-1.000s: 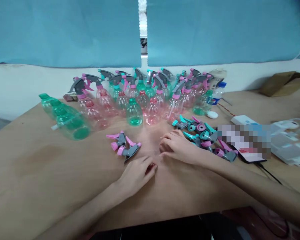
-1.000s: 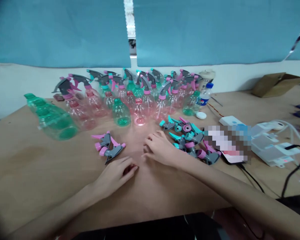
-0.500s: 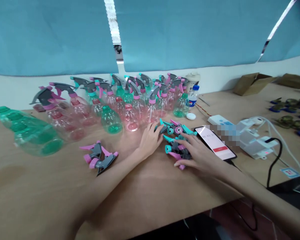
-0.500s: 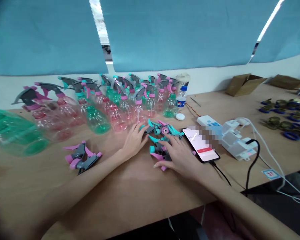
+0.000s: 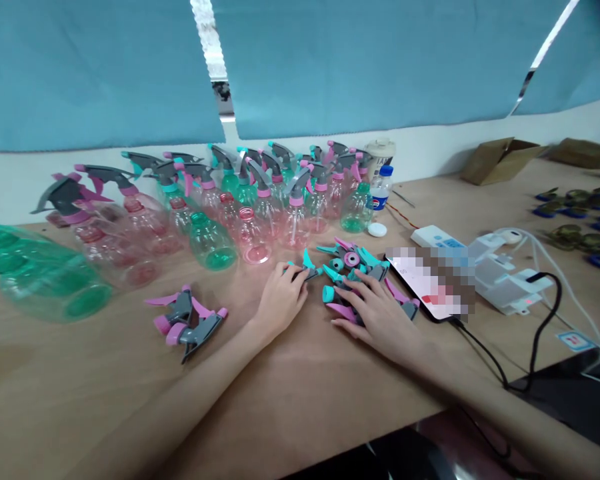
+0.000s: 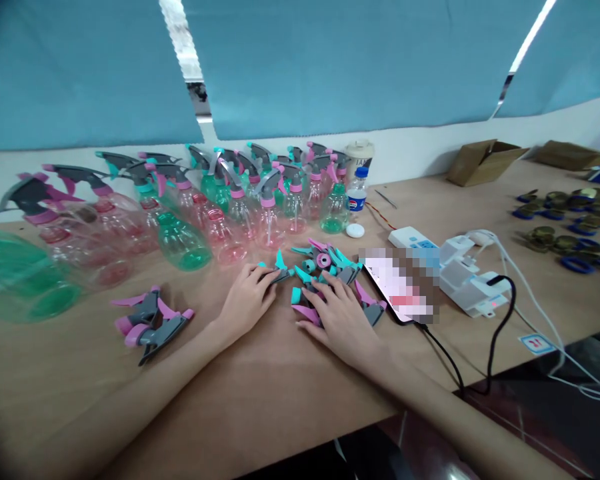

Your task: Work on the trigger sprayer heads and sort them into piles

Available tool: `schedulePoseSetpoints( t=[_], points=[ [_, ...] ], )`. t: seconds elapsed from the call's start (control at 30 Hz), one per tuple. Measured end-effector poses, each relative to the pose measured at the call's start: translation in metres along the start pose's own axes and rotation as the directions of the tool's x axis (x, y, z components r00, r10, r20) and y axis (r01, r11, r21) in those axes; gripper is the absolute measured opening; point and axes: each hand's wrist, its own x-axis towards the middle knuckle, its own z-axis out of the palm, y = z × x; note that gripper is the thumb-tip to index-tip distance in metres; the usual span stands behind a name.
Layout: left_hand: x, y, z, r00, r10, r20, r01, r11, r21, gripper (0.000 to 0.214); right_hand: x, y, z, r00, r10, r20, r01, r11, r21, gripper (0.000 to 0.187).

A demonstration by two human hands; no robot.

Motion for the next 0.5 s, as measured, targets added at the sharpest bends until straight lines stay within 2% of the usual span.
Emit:
schedulePoseSetpoints(
  t=[0.2, 0.37, 0.5],
  points=[
    [-0.030, 0.015, -0.019, 0.999, -0.031, 0.020, 0.030, 0.999, 0.028, 0.027, 0.003, 0.001, 0.004, 0.999, 0.016, -0.037, -0.015, 1.000, 0.022, 0.039],
    [-0.053, 0.025, -0.029, 0.997, -0.068, 0.044, 0.067, 0.997, 0.029, 0.029, 0.003, -0.003, 0.005, 0.995, 0.032, -0.096, -0.032, 0.999, 0.003, 0.025],
    [-0.060, 0.024, -0.034, 0.996, -0.087, -0.037, 0.084, 0.995, -0.060, 0.025, 0.002, -0.010, 0.001, 0.980, 0.049, -0.193, -0.052, 0.999, -0.007, 0.016]
  ],
)
